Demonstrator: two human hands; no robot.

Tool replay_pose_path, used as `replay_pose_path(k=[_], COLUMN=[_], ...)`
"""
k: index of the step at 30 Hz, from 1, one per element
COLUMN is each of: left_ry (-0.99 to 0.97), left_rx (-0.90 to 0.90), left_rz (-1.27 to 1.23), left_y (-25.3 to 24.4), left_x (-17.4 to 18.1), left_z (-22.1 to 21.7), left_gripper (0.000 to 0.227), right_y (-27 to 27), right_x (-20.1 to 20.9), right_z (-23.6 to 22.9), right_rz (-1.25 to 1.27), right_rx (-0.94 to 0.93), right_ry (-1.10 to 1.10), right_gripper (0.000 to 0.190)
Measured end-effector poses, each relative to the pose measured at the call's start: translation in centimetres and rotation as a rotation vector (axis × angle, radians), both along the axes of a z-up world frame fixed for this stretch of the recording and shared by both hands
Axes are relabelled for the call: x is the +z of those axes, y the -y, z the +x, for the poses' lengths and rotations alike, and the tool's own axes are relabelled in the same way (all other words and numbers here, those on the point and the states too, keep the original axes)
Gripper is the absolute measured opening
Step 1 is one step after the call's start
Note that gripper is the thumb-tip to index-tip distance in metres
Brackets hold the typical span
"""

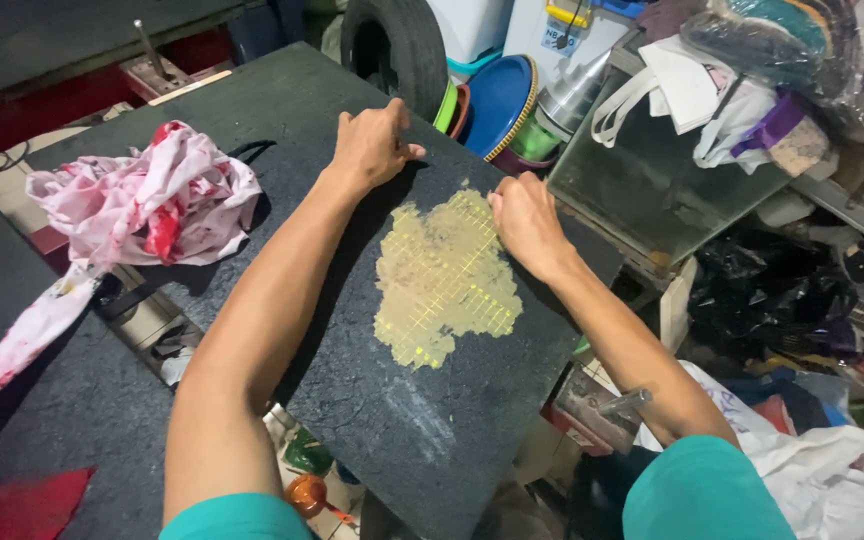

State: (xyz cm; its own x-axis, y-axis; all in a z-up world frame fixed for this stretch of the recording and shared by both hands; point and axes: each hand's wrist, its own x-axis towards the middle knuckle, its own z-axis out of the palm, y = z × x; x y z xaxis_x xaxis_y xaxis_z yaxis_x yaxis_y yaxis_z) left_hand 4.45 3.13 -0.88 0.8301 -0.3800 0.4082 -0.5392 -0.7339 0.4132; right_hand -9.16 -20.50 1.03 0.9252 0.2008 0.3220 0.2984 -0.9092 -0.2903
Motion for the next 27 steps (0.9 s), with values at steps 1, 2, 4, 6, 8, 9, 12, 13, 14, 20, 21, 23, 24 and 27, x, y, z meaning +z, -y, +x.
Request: replay_pose_path(k=[1,2,4,6,8,9,12,13,14,20,21,23,24,27], left_ry=[0.0,0.011,0.017,0.018,0.027,0.043,0.117,0.116,0.119,0.208,0.238,0.202,0.168,0.146], left_rx=[-0.003,0.009,0.017,0.037,0.029,0.031,0.014,0.011,0.031,-0.026,-0.099,-0.123,-0.146,-0.15], left_rz=[-0.002,0.011,0.025,0.031,0.029,0.026,0.047,0.037,0.062,0.052,0.013,0.008,-0.003,-0.055], left_y=[0.0,0.0,-0.1,0.0,-0.1,-0.2,-0.2,0.1,0.1,1.2,1.7,2.1,2.4,2.4], left_x=[0.3,0.5,0.7,0.6,0.0,-0.3,-0.8,-0.9,-1.0,-0.5,-0.5,-0.3,-0.3,-0.1], left_z=[-0.2,-0.5,-0.7,-0.5,-0.1,0.1,1.0,1.0,0.9,-0.6,-0.7,-1.2,-1.4,-1.3], left_gripper=[0.04,0.04,0.041,0.041,0.041,0.041,0.04,0.04,0.04,0.031,0.028,0.027,0.027,0.023], right_y=[0.2,0.4,0.5,0.2,0.1,-0.1,8.6,8.3,7.7,5.3,5.1,5.0,5.0,4.5], right_x=[-0.2,-0.5,-0.3,1.0,1.9,2.5,-2.6,-2.0,-1.6,0.4,0.8,1.1,1.2,1.5], right_z=[0.5,0.9,1.0,0.1,-0.9,-1.3,4.5,3.5,2.6,0.7,0.3,0.8,1.0,1.6], right_rz=[-0.002,-0.067,-0.133,0.036,0.2,0.365,0.14,0.13,0.219,0.483,0.54,0.568,0.589,0.587], right_rx=[-0.003,-0.051,-0.103,-0.019,-0.082,-0.136,-0.171,-0.174,-0.154,-0.049,0.044,0.08,0.117,0.231], right_ry=[0.0,0.014,0.022,-0.03,-0.161,-0.286,0.209,0.209,0.194,0.083,0.042,-0.009,-0.058,-0.102], right_gripper=[0.055,0.038,0.026,0.061,0.05,0.045,0.03,0.03,0.032,0.032,0.032,0.032,0.032,0.036])
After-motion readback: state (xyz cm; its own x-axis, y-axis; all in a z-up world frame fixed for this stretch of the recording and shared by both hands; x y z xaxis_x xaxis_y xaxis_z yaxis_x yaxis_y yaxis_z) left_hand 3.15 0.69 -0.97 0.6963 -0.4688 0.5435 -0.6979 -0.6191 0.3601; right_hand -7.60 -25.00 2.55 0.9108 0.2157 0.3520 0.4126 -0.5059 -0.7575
